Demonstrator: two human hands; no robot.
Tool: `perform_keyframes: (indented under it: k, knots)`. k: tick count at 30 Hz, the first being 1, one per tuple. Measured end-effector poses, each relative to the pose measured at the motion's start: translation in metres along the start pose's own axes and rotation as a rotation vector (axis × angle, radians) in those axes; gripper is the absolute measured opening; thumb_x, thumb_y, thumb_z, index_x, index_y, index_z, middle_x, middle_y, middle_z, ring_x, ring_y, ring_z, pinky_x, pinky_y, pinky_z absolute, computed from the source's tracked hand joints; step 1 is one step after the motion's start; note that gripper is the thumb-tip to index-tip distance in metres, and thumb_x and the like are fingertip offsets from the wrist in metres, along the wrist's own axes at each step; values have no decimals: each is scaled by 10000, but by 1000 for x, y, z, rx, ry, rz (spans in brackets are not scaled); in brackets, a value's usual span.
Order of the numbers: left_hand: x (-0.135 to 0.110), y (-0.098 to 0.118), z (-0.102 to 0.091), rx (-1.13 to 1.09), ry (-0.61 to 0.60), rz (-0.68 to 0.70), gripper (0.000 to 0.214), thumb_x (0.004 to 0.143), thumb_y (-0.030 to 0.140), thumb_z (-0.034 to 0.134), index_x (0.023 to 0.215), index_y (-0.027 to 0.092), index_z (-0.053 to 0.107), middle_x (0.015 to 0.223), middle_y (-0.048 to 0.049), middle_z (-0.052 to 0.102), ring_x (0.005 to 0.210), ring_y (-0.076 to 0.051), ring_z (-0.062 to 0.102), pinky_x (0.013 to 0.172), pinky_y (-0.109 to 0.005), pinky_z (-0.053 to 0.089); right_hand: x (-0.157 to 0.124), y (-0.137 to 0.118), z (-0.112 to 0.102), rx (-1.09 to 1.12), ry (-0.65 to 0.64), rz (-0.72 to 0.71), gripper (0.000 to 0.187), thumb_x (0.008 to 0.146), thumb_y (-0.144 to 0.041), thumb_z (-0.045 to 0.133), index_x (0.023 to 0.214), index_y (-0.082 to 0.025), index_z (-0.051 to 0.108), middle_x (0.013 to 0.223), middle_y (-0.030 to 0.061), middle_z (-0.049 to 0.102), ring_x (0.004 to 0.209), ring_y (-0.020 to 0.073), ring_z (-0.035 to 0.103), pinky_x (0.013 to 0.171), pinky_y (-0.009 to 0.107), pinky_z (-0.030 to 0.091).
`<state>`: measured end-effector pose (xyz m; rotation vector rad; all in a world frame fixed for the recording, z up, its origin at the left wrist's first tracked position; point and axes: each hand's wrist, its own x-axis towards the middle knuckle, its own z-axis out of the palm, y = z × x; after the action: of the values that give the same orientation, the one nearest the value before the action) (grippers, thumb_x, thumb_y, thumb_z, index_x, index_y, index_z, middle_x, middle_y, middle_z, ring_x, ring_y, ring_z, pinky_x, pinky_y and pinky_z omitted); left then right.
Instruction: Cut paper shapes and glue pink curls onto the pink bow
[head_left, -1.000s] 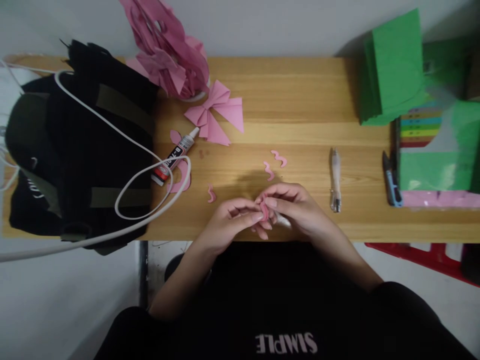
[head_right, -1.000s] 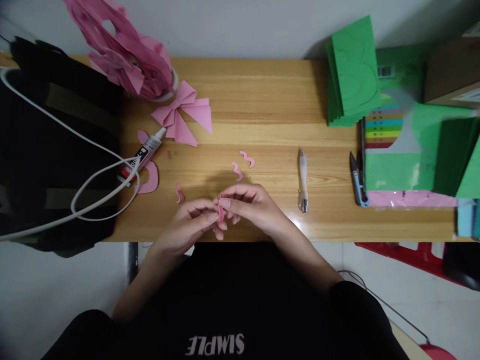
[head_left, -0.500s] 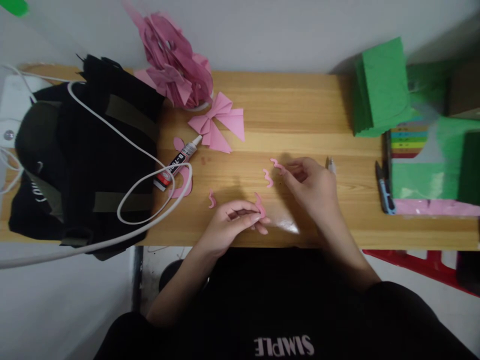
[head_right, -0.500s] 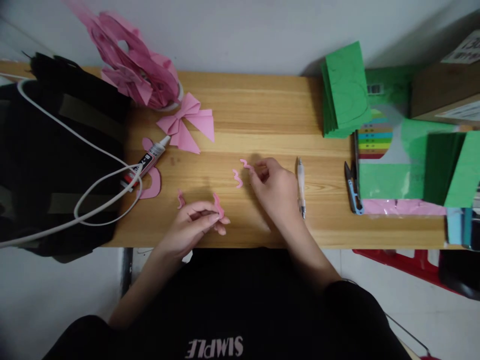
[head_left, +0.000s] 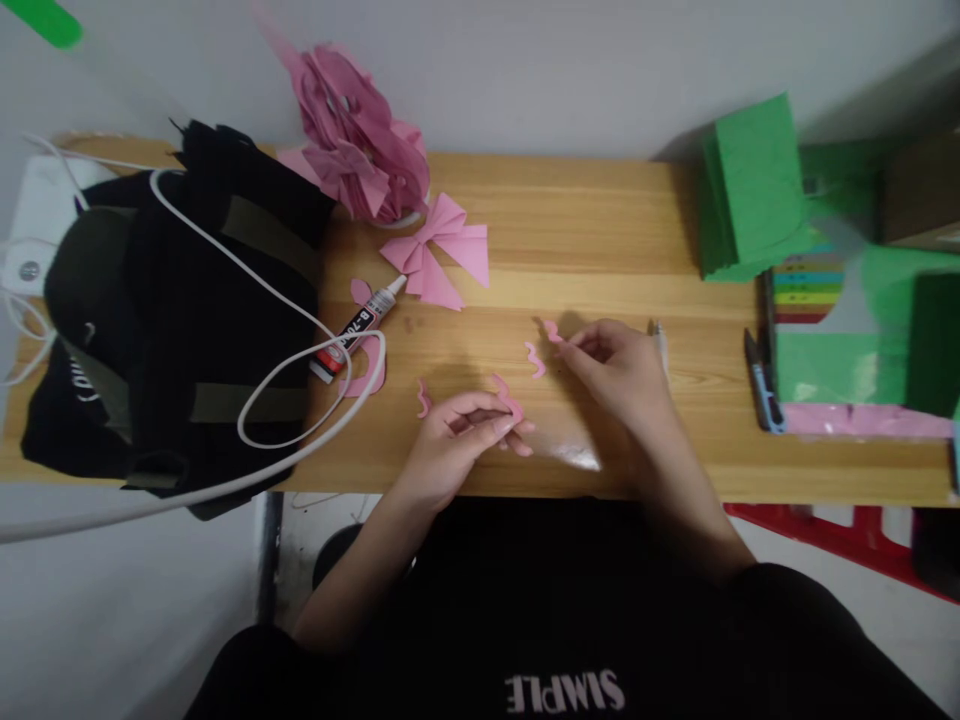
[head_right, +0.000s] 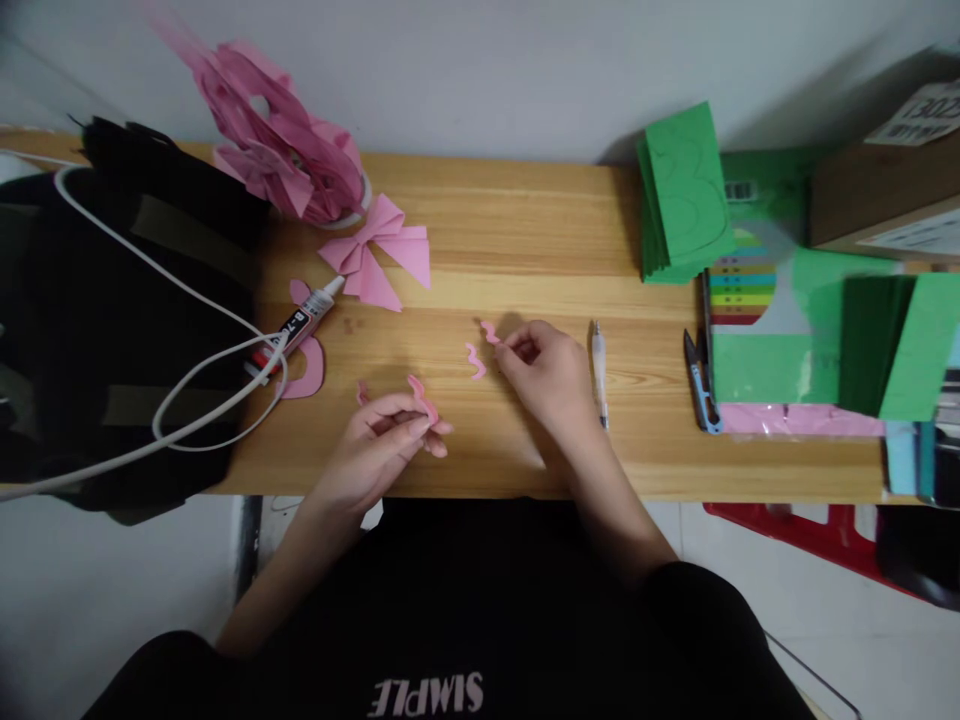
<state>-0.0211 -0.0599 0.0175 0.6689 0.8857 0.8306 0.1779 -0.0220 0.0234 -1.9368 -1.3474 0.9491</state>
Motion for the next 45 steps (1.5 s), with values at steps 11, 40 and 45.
perform_keyframes:
  k: [11, 40, 45]
  knots:
    - [-3, 8, 7, -64, -46, 34, 171, 749, 335, 835, 797, 206, 734, 789, -21, 784, 630, -147, 737, 626, -268, 612, -69, -54, -27, 364, -73, -154, 139, 837, -226, 745, 733, -247, 655, 669, -17, 631, 584, 132, 550, 530, 289, 448]
    - [-8, 4, 8, -170, -151, 71, 66, 851, 195, 747, 902, 231, 769, 886, 0, 798, 733, -131, 767, 719, -224, 637, -73, -59, -18, 400, -67, -251, 161, 846, -140, 722, 726, -192, 628, 621, -58, 624, 555, 72, 547, 526, 199, 457]
    - [-8, 5, 7, -166, -163, 66, 89, 861, 192, 736, 923, 238, 780, 911, -8, 795, 751, -143, 771, 731, -237, 642, -73, -58, -17, 401, -85, -244, 159, 845, -145, 728, 736, -194, 624, 617, -62, 629, 553, 69, 552, 534, 194, 463]
